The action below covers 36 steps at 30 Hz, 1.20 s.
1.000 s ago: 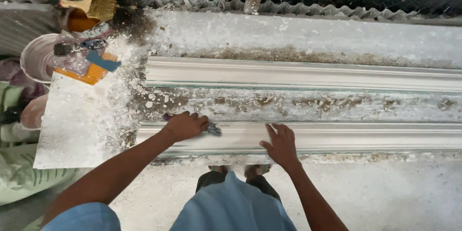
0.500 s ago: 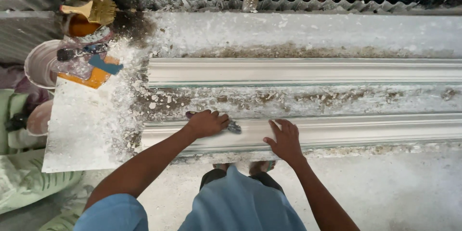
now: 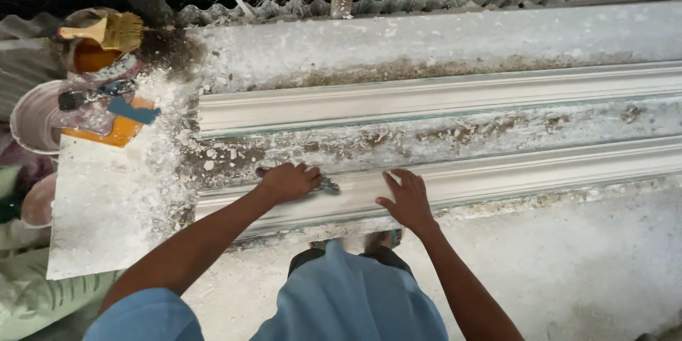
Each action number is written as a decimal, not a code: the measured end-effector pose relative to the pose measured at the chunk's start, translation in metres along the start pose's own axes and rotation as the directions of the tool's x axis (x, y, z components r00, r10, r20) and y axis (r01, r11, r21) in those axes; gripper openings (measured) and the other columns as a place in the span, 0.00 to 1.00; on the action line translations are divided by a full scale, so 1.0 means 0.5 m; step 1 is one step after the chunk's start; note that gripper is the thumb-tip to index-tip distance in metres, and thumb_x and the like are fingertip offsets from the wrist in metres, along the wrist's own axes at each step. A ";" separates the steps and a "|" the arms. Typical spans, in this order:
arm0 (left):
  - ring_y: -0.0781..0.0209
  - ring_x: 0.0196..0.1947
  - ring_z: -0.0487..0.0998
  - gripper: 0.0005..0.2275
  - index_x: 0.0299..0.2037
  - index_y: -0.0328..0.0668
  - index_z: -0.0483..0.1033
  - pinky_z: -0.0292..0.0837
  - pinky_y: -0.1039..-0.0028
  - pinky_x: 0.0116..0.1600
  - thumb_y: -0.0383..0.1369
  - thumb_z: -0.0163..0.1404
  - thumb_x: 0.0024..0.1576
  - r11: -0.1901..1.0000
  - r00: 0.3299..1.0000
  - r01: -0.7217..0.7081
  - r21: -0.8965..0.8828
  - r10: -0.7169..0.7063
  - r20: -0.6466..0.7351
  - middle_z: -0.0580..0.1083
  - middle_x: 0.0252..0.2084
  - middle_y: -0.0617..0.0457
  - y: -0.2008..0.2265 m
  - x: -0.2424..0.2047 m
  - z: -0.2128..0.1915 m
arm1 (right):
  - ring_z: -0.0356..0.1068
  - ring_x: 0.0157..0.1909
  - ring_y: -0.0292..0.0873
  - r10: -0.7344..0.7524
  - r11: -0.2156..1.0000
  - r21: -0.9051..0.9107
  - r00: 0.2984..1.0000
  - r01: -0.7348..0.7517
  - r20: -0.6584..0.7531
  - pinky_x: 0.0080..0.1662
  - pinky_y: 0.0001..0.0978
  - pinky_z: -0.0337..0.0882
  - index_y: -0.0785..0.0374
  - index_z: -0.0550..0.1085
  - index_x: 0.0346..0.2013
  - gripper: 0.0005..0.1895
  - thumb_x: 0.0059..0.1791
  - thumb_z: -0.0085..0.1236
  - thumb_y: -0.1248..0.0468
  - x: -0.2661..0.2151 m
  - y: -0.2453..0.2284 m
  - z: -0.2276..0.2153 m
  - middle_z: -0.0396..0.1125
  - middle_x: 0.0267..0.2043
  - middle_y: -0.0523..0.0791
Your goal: The recorder is using a metal scraper to clean and shape the edges of decorative plaster mouldings on a workbench.
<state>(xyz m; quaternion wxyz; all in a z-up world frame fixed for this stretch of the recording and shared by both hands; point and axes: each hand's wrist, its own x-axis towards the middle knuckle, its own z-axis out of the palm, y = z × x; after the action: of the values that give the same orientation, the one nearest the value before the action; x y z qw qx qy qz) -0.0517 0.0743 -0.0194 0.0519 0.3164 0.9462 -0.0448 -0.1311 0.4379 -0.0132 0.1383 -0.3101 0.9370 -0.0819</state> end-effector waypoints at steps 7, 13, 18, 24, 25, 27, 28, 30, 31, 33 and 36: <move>0.43 0.43 0.81 0.12 0.55 0.48 0.72 0.81 0.57 0.34 0.32 0.45 0.63 1.000 1.000 0.001 -0.018 -0.001 0.001 0.70 0.55 0.48 0.027 0.065 0.022 | 0.52 0.74 0.56 0.019 1.000 -0.012 1.000 -0.019 0.019 0.70 0.65 0.54 0.44 0.64 0.71 0.40 0.49 0.49 0.31 0.008 0.002 0.009 0.55 0.69 0.44; 0.39 0.46 0.80 0.13 0.57 0.46 0.72 0.80 0.53 0.37 0.28 0.45 0.63 0.999 0.999 -0.035 -0.020 0.036 0.035 0.68 0.61 0.46 0.015 0.074 -0.013 | 0.53 0.75 0.54 0.002 1.000 -0.004 1.000 -0.002 0.007 0.70 0.63 0.54 0.44 0.63 0.72 0.40 0.49 0.52 0.32 0.003 -0.005 -0.013 0.56 0.69 0.44; 0.44 0.43 0.81 0.12 0.54 0.48 0.73 0.81 0.56 0.35 0.29 0.46 0.61 0.997 1.000 -0.009 0.071 0.008 0.012 0.70 0.56 0.48 -0.012 -0.011 -0.029 | 0.54 0.74 0.54 0.002 1.000 0.027 0.998 0.000 -0.055 0.70 0.62 0.54 0.46 0.63 0.71 0.40 0.49 0.53 0.33 -0.001 -0.010 -0.009 0.57 0.68 0.45; 0.39 0.42 0.81 0.11 0.53 0.45 0.72 0.80 0.53 0.35 0.28 0.44 0.62 0.995 0.999 0.001 -0.099 -0.005 -0.042 0.69 0.54 0.47 0.048 0.141 0.019 | 0.49 0.76 0.56 0.063 0.996 0.054 0.998 -0.064 0.031 0.73 0.62 0.44 0.57 0.46 0.79 0.53 0.50 0.52 0.34 0.014 -0.017 -0.017 0.55 0.70 0.52; 0.39 0.42 0.81 0.11 0.53 0.45 0.72 0.80 0.53 0.35 0.28 0.44 0.62 0.995 0.999 -0.002 -0.097 -0.002 -0.045 0.69 0.54 0.47 0.051 0.167 0.011 | 0.49 0.76 0.56 0.066 0.996 0.054 0.997 -0.067 0.027 0.73 0.62 0.44 0.57 0.46 0.79 0.53 0.50 0.52 0.34 0.012 -0.017 -0.021 0.55 0.70 0.52; 0.40 0.41 0.81 0.11 0.50 0.47 0.77 0.78 0.54 0.32 0.26 0.47 0.59 0.999 0.995 -0.025 -0.044 0.021 -0.099 0.71 0.54 0.48 0.062 0.225 -0.006 | 0.51 0.76 0.57 0.086 0.986 0.145 0.996 -0.088 0.014 0.73 0.59 0.48 0.62 0.48 0.78 0.57 0.47 0.59 0.34 0.005 -0.010 -0.032 0.58 0.68 0.53; 0.40 0.41 0.81 0.11 0.50 0.47 0.77 0.78 0.54 0.32 0.26 0.47 0.59 0.999 0.994 -0.031 -0.044 0.027 -0.103 0.71 0.54 0.48 0.050 0.220 -0.020 | 0.51 0.76 0.57 0.093 0.985 0.142 0.996 -0.094 0.013 0.73 0.59 0.48 0.62 0.48 0.78 0.57 0.47 0.59 0.34 -0.003 -0.003 -0.041 0.58 0.68 0.53; 0.42 0.43 0.82 0.12 0.53 0.46 0.74 0.78 0.56 0.34 0.26 0.46 0.61 0.998 0.997 -0.018 -0.068 0.014 -0.071 0.71 0.54 0.49 0.030 0.199 -0.044 | 0.52 0.75 0.59 0.086 0.972 0.221 0.996 -0.080 -0.015 0.73 0.58 0.50 0.64 0.54 0.74 0.46 0.51 0.58 0.41 -0.021 0.007 -0.053 0.60 0.66 0.54; 0.42 0.43 0.82 0.12 0.53 0.46 0.74 0.78 0.56 0.34 0.26 0.46 0.61 0.997 0.998 -0.021 -0.068 0.016 -0.068 0.71 0.54 0.49 0.026 0.176 -0.056 | 0.52 0.75 0.59 0.088 0.971 0.225 0.996 -0.083 -0.013 0.73 0.58 0.50 0.64 0.54 0.74 0.46 0.51 0.58 0.41 -0.025 0.014 -0.047 0.60 0.66 0.54; 0.42 0.43 0.82 0.12 0.53 0.46 0.75 0.78 0.55 0.33 0.27 0.49 0.59 1.000 0.999 -0.006 -0.020 0.005 -0.037 0.71 0.53 0.48 0.019 0.132 -0.078 | 0.56 0.72 0.57 0.002 0.990 0.140 0.988 0.019 -0.151 0.72 0.54 0.53 0.60 0.61 0.71 0.39 0.52 0.57 0.43 -0.033 0.033 -0.037 0.63 0.63 0.51; 0.40 0.45 0.81 0.13 0.55 0.44 0.74 0.79 0.54 0.36 0.25 0.47 0.60 0.998 0.998 -0.013 -0.062 0.016 0.055 0.69 0.58 0.46 0.029 0.085 -0.083 | 0.62 0.69 0.54 -0.082 0.992 0.073 0.966 0.103 -0.247 0.72 0.48 0.54 0.58 0.68 0.66 0.31 0.54 0.55 0.45 -0.036 0.030 -0.059 0.66 0.61 0.49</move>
<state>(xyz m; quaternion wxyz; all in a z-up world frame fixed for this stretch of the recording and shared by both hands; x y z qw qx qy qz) -0.0797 0.1161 0.0156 0.0882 0.3200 0.9430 -0.0241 -0.1348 0.4628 0.0151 0.0316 -0.3348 0.9271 -0.1655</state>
